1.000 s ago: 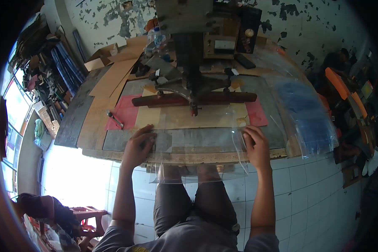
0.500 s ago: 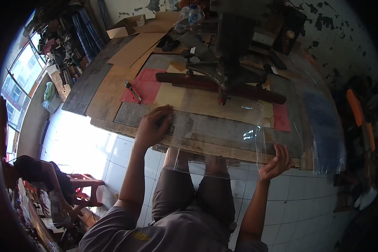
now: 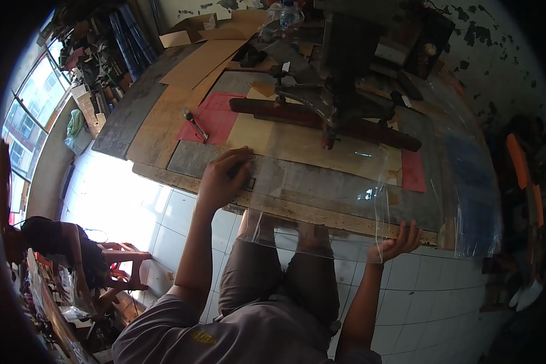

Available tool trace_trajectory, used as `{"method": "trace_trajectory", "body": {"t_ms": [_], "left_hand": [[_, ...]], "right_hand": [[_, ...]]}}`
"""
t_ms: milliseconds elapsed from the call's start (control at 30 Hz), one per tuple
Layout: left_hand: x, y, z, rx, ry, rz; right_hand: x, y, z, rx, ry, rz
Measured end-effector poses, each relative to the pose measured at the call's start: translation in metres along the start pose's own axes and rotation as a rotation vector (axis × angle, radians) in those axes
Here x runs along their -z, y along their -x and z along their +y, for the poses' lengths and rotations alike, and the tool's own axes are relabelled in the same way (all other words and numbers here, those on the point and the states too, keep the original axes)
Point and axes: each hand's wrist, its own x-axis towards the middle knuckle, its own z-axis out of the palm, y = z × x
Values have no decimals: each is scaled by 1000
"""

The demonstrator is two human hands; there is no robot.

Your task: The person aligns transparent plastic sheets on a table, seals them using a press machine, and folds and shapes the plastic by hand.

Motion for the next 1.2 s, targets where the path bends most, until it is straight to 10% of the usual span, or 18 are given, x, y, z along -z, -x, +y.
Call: {"method": "trace_trajectory", "body": {"t_ms": [1200], "left_hand": [[-3, 2, -1, 4, -13, 79]], "right_hand": [[-1, 2, 4, 37, -5, 27]]}}
